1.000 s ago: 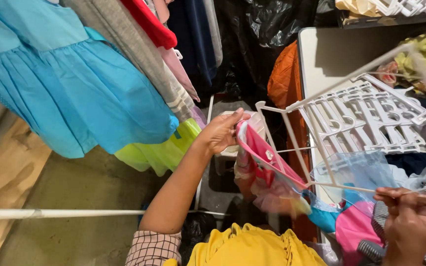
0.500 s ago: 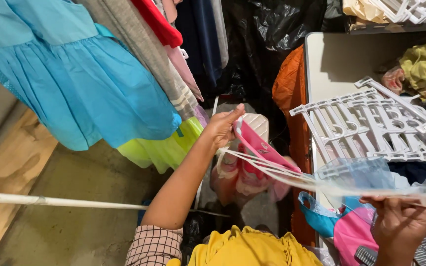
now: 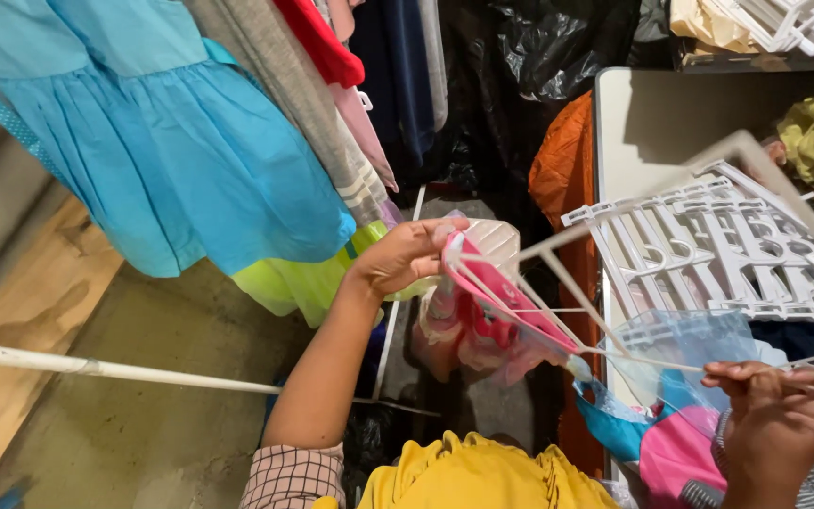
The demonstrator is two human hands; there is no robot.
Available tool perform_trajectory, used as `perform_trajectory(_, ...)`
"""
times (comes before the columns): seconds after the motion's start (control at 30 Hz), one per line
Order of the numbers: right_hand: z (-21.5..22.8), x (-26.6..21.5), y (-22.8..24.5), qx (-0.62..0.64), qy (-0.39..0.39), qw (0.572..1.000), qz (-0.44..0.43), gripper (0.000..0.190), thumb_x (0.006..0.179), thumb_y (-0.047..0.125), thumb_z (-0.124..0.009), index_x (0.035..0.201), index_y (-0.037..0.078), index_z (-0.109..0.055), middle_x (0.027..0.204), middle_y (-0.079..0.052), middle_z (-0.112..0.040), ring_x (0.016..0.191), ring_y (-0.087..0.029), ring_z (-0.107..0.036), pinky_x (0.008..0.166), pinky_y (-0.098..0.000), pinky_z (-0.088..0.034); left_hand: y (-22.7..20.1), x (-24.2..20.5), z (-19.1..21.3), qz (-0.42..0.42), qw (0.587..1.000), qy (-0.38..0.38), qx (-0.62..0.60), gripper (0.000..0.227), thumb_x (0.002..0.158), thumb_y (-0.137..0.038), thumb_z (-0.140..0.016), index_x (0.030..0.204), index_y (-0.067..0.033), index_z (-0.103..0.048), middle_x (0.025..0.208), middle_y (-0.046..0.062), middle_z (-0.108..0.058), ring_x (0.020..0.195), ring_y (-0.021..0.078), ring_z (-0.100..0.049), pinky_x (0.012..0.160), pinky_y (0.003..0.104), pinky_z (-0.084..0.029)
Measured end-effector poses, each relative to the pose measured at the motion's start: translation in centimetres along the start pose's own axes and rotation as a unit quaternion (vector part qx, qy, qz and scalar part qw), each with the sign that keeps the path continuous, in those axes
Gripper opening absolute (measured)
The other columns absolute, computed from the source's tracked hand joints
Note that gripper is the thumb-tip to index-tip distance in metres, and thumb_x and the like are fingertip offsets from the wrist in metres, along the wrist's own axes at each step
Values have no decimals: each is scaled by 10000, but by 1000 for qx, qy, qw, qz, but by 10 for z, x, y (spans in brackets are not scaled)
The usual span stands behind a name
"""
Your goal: Hanging children's clothes on hangers and organizing them on a clothes rack.
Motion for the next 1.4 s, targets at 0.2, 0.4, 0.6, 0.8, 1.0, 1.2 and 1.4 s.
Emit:
perform_trajectory(0.2,-1,5,-6,19,23,1000,4,178,1210,-97,-450,1203,11,-308,936,-223,-572,935,-360,-694,845,-494,-606,9,-4,7,-7,999,-7,35,514,982,-216,-709,1411,31,-570,1237,70,-687,1115,166,-662,1007,382,-541)
perform_trajectory(0.4,-11,4,6,10,22,1000,-6,213,1227,-116,-466,1204,23,-306,940,-225,-592,928,-352,-694,837,-488,-605,10,1,12,24,996,-74,36,450,948,-158,-711,1347,31,-623,1147,82,-720,1013,155,-690,918,358,-570)
perform_trajectory(0.6,-8,-1,13,2,39,999,-7,171,1191,-79,-460,1097,1,-341,918,-261,-615,915,-361,-696,823,-499,-604,32,19,32,13,973,-145,178,368,866,-24,-706,1232,13,-730,964,49,-719,822,130,-639,720,314,-519)
perform_trajectory(0.8,-28,-6,32,20,57,998,3,199,1196,-85,-495,1109,24,-352,907,-241,-636,898,-338,-702,806,-474,-610,42,30,25,-139,854,-223,450,306,796,48,-655,1049,-22,-812,946,101,-759,830,185,-694,758,303,-558)
perform_trajectory(1.0,-54,-11,42,-8,95,995,10,154,1125,-79,-485,1135,26,-372,894,-228,-631,884,-327,-710,768,-462,-627,40,33,4,-192,768,-301,532,228,815,23,-676,990,-39,-810,944,165,-769,823,248,-736,778,335,-574)
perform_trajectory(1.2,-71,-14,34,-64,75,995,-1,171,1132,-77,-467,1174,23,-336,943,-233,-610,901,-319,-699,825,-447,-618,50,38,13,-137,961,-206,123,329,883,71,-649,1205,38,-708,952,87,-743,755,150,-680,653,286,-543)
perform_trajectory(1.4,-82,-12,26,-48,70,996,-15,199,1112,-76,-461,1184,40,-315,969,-238,-623,950,-325,-705,860,-459,-623,24,8,-24,-78,986,-148,-12,322,928,33,-593,1238,38,-681,997,90,-726,807,146,-697,760,317,-584)
Point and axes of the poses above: each hand's wrist, its own x-axis towards the middle knuckle, its own z-axis out of the back of the hand, y = z × x, the point moved 5 cm from there along x, towards the middle knuckle
